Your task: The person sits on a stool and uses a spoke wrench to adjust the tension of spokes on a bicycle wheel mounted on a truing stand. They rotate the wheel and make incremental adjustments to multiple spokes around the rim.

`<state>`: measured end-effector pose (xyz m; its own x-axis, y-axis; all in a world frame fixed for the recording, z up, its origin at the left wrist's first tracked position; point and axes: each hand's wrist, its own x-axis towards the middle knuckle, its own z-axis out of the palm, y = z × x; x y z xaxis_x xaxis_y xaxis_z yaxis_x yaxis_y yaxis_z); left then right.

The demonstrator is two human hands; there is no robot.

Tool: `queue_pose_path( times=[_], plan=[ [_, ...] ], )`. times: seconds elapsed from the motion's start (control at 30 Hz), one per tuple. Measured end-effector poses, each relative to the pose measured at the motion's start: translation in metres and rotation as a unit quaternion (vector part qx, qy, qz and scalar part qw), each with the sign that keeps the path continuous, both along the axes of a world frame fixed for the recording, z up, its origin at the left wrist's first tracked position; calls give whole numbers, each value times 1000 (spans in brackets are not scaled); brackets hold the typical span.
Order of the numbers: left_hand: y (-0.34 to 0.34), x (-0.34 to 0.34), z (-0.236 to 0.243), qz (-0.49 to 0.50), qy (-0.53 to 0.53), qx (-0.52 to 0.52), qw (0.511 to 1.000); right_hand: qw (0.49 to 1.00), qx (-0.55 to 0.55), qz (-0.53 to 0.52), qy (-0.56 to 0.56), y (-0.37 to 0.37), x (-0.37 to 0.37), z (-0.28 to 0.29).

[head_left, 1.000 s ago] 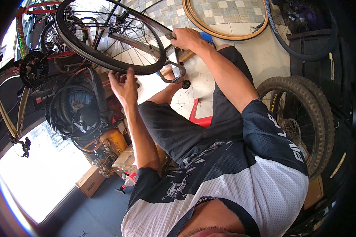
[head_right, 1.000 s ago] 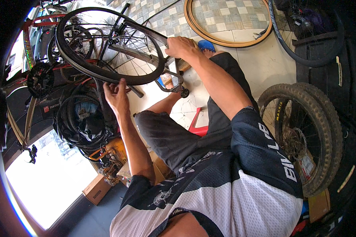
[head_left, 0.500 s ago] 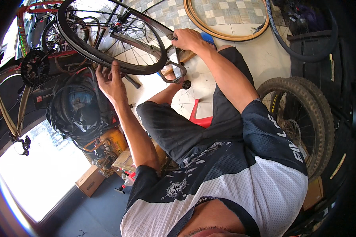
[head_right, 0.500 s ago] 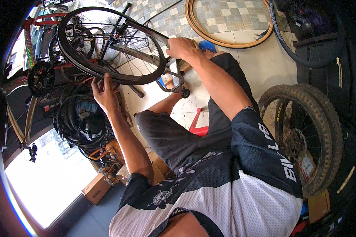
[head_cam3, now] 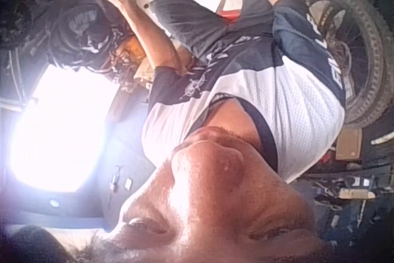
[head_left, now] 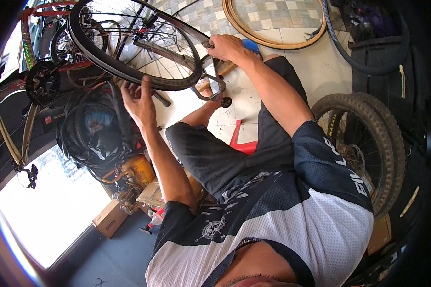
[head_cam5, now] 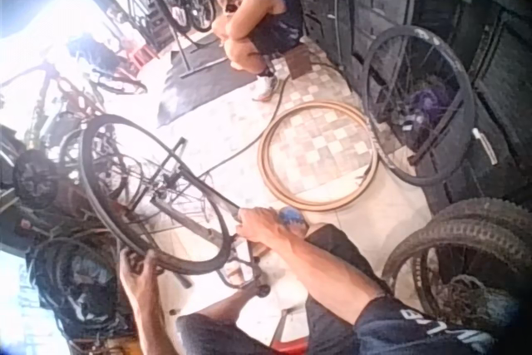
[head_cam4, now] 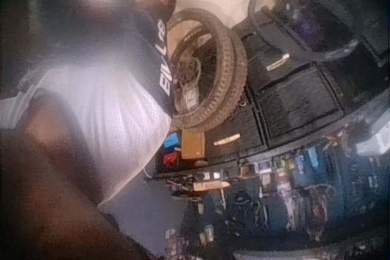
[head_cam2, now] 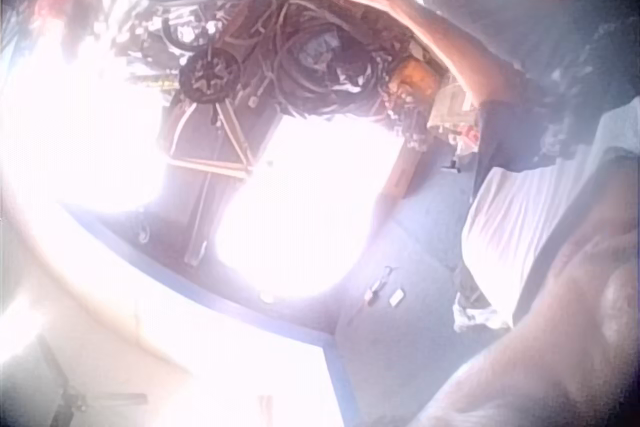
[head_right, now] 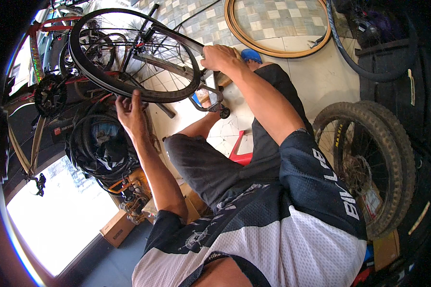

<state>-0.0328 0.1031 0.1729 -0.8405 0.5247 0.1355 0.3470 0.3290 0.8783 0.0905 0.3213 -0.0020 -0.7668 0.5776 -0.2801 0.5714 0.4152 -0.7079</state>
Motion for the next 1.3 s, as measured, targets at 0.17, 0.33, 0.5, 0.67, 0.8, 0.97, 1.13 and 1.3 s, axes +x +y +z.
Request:
queue_pose_path(
  times=[0.17,0.33,0.5,0.67,0.8,0.97,1.13,1.3],
  plan=[
    [5,-8,4,2,11,31,999,1000,-2,-13,16,-2,0,1],
    [-9,11,-29,-19,-55,-21,998,1000,-1,11,2,-1,-2,3],
    [-13,4,-30,-65,-61,-56,994,1000,-2,10,0,0,-2,3],
    [6,-5,2,-6,-1,23,1000,999,-5,-21,30,-2,2,1],
    [1,-12,-11,-19,6,26,999,999,-10,-20,34,-2,1,3],
    [-13,7,-35,-47,-78,-70,993,1000,-10,9,4,2,-3,-1],
    [-11,-3,-24,-21,-62,-10,998,1000,-1,20,-3,1,-2,2],
    [3,-7,-3,1,4,39,999,1000,1,-2,1,1,-1,-5]
  ],
)
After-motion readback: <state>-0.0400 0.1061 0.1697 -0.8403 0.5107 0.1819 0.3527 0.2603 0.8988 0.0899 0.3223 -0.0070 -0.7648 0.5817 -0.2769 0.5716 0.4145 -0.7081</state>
